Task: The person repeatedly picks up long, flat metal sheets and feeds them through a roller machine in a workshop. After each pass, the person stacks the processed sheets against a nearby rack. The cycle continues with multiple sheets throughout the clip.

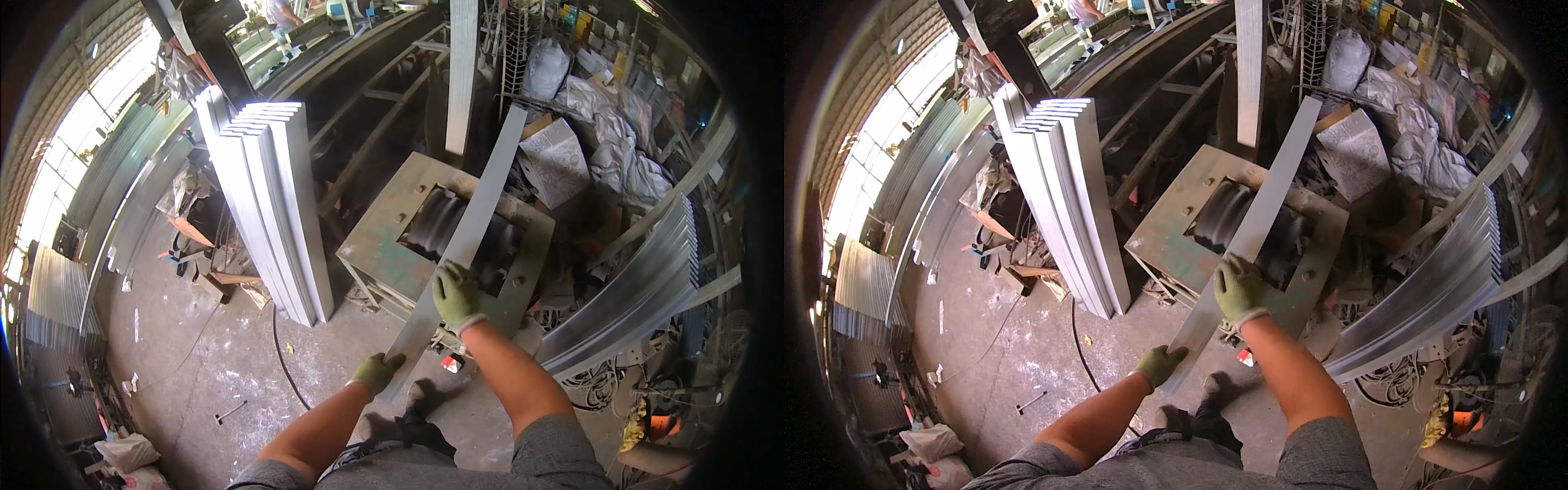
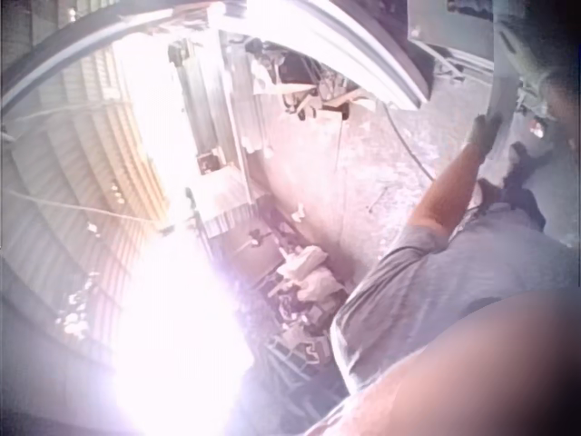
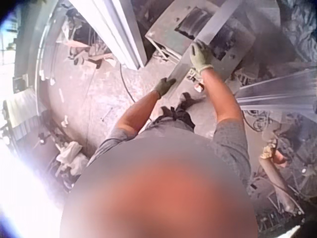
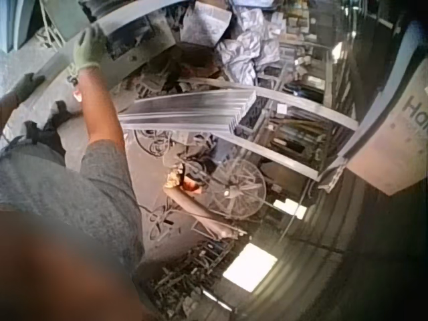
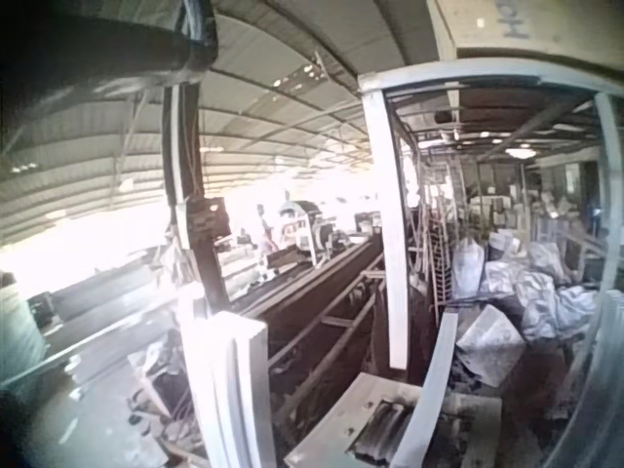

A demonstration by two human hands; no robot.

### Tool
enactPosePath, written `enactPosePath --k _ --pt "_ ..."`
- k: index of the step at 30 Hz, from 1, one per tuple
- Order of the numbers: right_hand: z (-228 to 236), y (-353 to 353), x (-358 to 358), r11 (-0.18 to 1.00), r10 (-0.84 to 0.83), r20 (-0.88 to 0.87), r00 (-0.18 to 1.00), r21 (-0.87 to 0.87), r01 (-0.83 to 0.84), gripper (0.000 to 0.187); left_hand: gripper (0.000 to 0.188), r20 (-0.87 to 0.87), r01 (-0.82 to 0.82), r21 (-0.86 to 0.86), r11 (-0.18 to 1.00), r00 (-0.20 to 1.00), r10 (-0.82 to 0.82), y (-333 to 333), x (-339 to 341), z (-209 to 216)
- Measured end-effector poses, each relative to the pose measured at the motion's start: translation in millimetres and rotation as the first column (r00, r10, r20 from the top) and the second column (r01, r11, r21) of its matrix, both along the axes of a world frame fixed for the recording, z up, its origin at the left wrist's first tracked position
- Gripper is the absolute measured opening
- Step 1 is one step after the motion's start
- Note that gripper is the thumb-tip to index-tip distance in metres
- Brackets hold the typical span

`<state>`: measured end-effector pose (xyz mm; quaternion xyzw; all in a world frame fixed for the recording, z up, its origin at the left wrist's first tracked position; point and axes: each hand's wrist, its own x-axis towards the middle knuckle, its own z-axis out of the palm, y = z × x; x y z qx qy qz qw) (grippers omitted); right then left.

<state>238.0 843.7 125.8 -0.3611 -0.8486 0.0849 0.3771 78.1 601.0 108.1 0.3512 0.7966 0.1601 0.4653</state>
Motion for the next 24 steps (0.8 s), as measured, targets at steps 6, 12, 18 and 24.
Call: enactPosePath --k 6,12,18,24 --pt "-17 22 -15 0.996 -0.057 0.237 0.970 0.081 0.039 0.041 0.079 0.048 -0.020 -0.055 0.998 0.999 0.023 -79 -2 -21" --pt "-31 -42 -20 0.993 0.094 0.323 0.942 0.042 -0.113 0.045 0.076 0.016 -0.103 0.005 0.995 0.995 0.103 -158 5 -36" --pt "-40 -128 -29 0.995 0.093 0.390 0.916 -0.011 -0.096 0.046 0.074 -0.048 -0.032 -0.080 0.996 0.998 0.028 -236 -12 -40" --pt "-55 -224 -49 0.992 0.125 0.397 0.909 -0.082 -0.101 0.048 0.073 -0.028 -0.018 -0.110 0.994 1.000 0.015 -331 -41 -55"
